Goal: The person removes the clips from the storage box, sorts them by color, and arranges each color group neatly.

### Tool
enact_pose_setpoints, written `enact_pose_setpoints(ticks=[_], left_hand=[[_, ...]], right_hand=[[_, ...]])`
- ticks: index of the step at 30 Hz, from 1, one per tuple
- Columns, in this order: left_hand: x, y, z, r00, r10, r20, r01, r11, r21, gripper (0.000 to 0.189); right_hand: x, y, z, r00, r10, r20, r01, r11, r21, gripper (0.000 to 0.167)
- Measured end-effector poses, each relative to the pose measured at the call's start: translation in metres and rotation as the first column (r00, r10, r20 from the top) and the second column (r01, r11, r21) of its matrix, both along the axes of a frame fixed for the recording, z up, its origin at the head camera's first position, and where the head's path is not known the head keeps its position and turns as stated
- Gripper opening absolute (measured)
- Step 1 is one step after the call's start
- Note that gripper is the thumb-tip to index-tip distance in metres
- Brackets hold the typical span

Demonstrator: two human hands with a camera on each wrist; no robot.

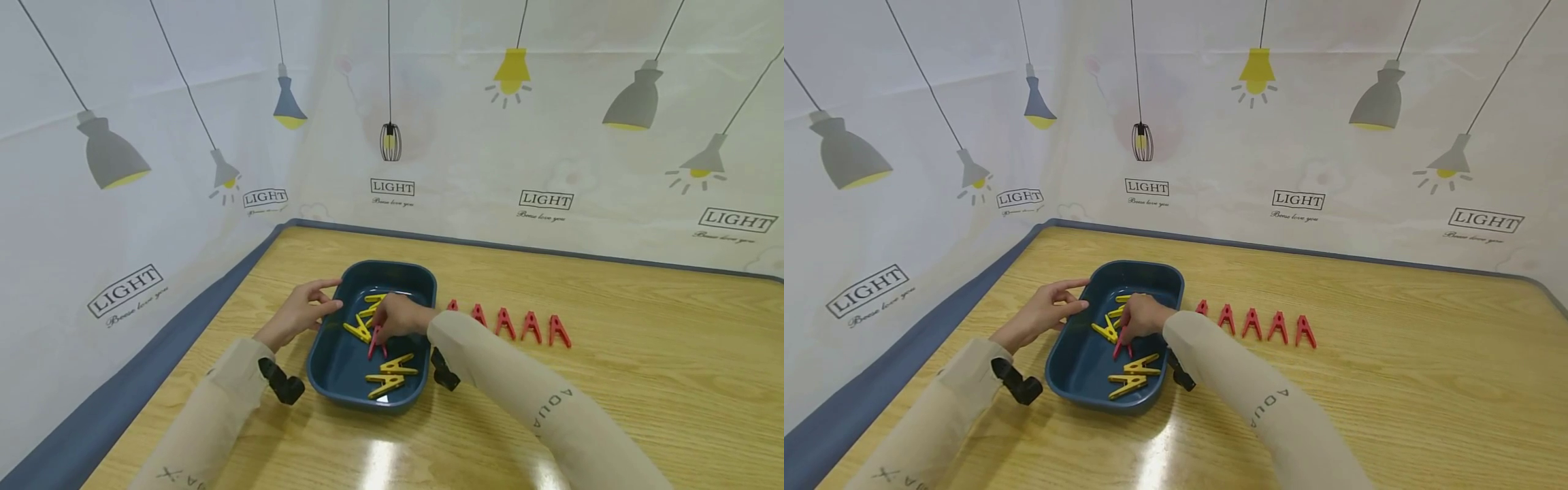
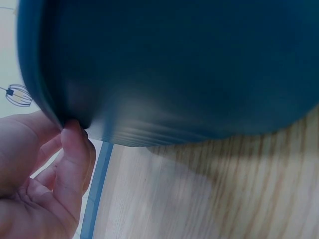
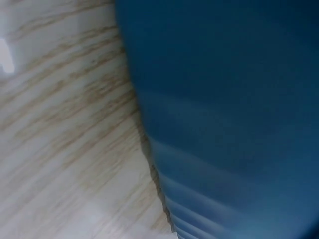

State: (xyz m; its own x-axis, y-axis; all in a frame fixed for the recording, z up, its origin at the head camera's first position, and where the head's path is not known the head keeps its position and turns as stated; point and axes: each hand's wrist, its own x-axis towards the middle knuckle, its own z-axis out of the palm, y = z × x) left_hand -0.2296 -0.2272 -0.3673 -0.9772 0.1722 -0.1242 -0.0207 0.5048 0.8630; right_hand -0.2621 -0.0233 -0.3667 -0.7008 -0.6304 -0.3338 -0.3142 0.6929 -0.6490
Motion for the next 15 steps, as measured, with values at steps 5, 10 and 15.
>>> enact_pose_setpoints(ticks=[5, 10, 15], left_hand=[[0.0008, 0.0005, 0.0010, 1.000, 0.002, 0.001, -0.002, 1.000, -0.004, 0.050], [-0.0001, 0.0002, 0.0005, 1.000, 0.003, 0.009, -0.003, 1.000, 0.001, 0.050], [-0.0019, -0.0008, -0.0013, 1.000, -0.001, 0.014, 0.001, 1.000, 0.013, 0.051]], right_hand=[[0.0007, 0.0002, 0.0007, 1.000, 0.026, 0.005, -0.026, 0.999, -0.018, 0.028], [0.0026, 0.0003, 0.0013, 0.997, 0.069, -0.043, -0.070, 0.997, -0.024, 0.025], [0.0056, 0.0008, 0.0025, 0.993, 0.098, -0.073, -0.102, 0.993, -0.052, 0.021]])
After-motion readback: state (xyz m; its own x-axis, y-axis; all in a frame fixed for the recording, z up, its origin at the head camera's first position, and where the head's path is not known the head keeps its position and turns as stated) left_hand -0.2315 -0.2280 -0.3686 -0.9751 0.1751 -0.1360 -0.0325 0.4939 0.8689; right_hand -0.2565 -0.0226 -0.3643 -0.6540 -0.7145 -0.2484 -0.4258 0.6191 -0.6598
